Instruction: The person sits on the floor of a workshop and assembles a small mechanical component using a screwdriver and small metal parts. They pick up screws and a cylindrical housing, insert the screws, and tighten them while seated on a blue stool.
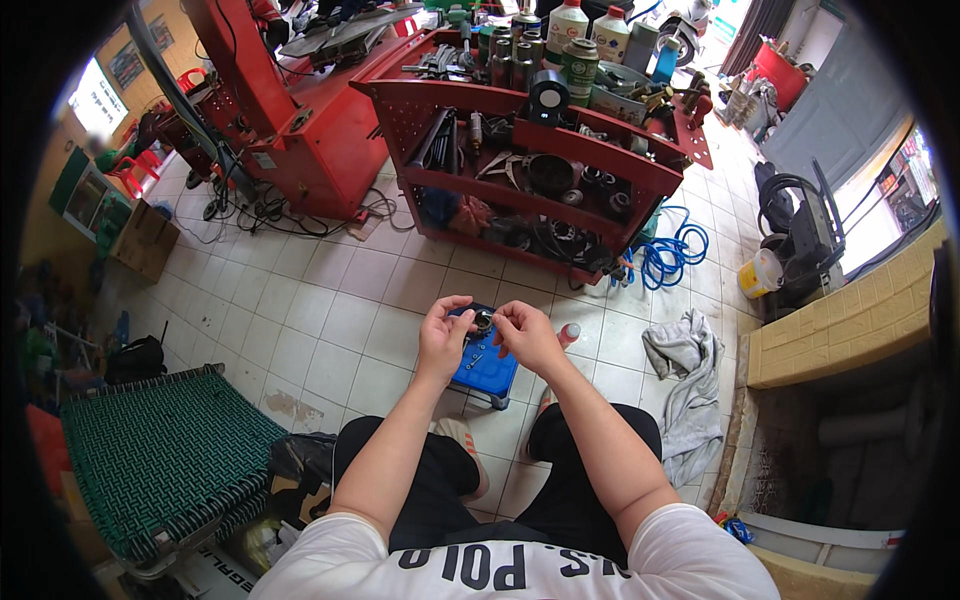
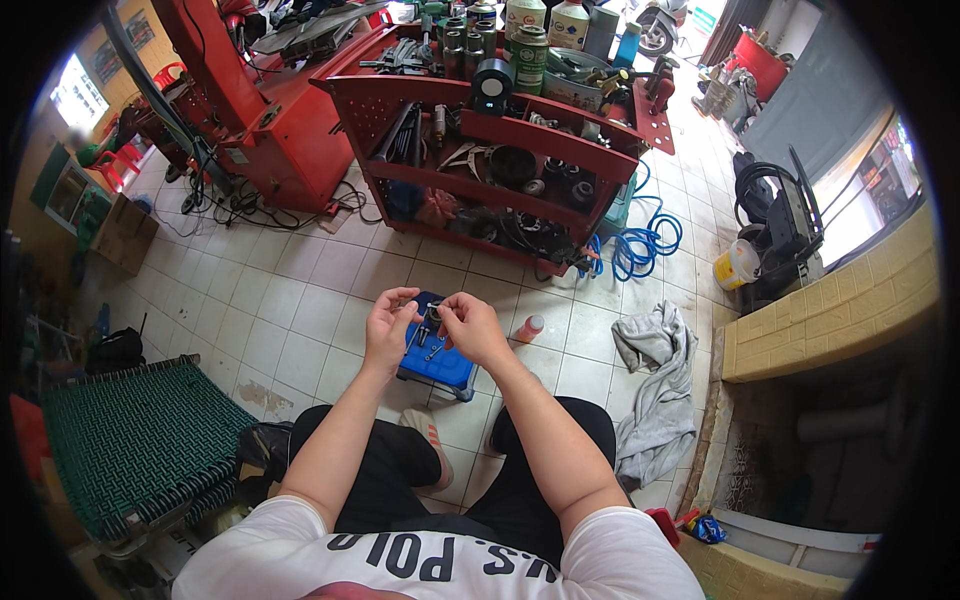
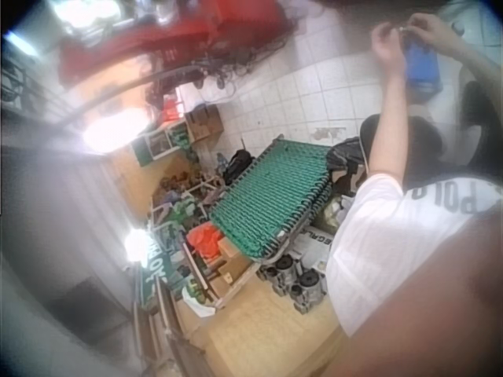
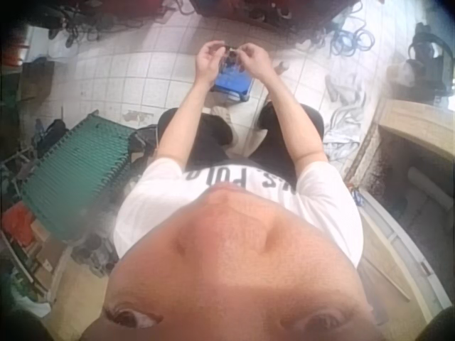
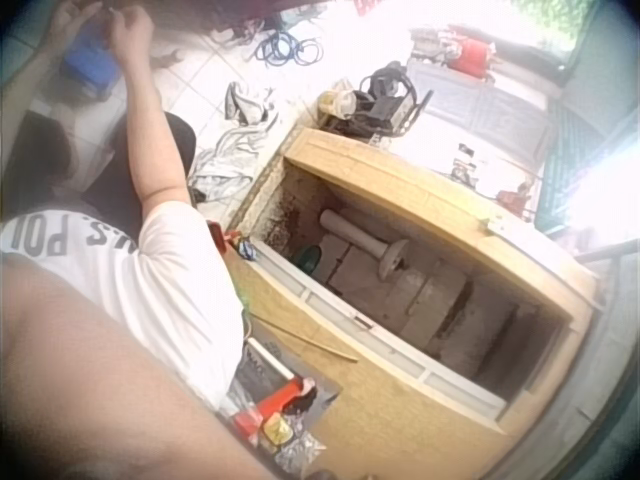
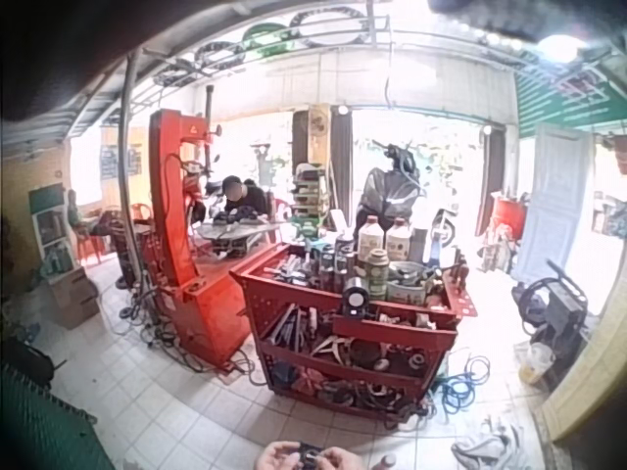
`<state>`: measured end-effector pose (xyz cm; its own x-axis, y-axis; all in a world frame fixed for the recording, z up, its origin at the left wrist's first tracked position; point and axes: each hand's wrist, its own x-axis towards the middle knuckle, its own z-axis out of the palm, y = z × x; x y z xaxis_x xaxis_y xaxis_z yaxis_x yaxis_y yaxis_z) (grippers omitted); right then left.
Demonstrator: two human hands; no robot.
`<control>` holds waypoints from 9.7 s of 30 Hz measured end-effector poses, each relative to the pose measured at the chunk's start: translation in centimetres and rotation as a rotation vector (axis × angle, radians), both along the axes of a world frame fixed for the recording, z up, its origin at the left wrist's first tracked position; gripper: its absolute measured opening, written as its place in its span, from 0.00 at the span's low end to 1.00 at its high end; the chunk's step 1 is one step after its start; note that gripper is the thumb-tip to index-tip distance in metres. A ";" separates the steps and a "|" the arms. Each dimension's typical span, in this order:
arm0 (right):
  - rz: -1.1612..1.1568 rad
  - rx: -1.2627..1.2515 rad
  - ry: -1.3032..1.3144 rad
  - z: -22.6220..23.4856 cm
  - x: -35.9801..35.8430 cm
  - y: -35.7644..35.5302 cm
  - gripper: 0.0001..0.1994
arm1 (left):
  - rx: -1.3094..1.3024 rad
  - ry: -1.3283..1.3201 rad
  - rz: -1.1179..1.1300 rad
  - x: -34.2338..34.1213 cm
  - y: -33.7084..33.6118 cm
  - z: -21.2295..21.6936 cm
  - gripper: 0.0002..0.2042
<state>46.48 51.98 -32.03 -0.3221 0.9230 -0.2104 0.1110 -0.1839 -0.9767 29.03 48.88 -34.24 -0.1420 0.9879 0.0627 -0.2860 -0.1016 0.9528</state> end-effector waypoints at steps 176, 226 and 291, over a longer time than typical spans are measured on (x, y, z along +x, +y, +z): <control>0.080 0.224 -0.039 -0.5 -0.2 -0.6 0.11 | -0.175 0.390 -0.177 -1.2 0.2 -2.3 0.13; 0.051 0.213 -0.121 -0.6 0.2 -0.1 0.11 | -0.045 0.315 -0.145 0.0 0.0 -1.9 0.07; -0.001 0.275 0.103 3.0 0.5 -1.8 0.09 | -0.292 -0.567 0.188 1.1 -0.7 -0.1 0.35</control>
<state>46.95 50.13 -29.08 -0.3283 0.9411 0.0812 0.0084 0.0889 -0.9960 30.13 48.13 -34.35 -0.2462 0.9081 -0.3388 -0.7539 0.0402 0.6557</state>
